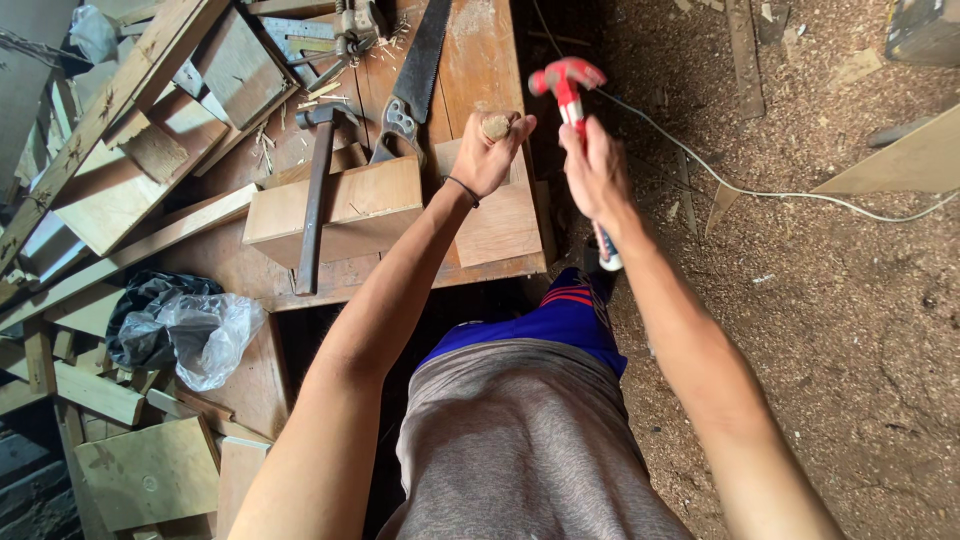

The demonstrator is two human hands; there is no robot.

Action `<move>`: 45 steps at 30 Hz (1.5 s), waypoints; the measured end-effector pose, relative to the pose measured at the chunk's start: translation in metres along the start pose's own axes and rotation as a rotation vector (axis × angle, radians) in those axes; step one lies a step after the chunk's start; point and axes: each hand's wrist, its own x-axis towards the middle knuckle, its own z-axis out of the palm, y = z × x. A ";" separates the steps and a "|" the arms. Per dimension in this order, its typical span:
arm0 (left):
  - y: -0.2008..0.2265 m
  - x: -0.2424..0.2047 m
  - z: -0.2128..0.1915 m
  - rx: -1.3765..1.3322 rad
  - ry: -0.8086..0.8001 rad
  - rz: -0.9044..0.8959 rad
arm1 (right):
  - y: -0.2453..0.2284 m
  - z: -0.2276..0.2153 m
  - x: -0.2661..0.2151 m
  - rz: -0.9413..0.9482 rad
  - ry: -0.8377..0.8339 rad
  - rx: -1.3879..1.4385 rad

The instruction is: The person uses a hammer and chisel to carve a rectangular recess into a small wooden block on a workbench. They repeatedly strike the chisel, reposition it, and clear wood shavings to deepen the cut.

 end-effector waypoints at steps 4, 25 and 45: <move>-0.006 0.000 0.004 0.019 0.030 0.013 | -0.073 -0.057 -0.024 -0.268 -0.083 -0.036; -0.018 0.008 0.002 -0.003 0.008 0.049 | -0.138 -0.081 -0.066 -0.450 -0.155 -0.263; -0.013 0.009 0.004 0.002 0.044 0.012 | -0.134 -0.076 -0.067 -0.508 -0.155 -0.198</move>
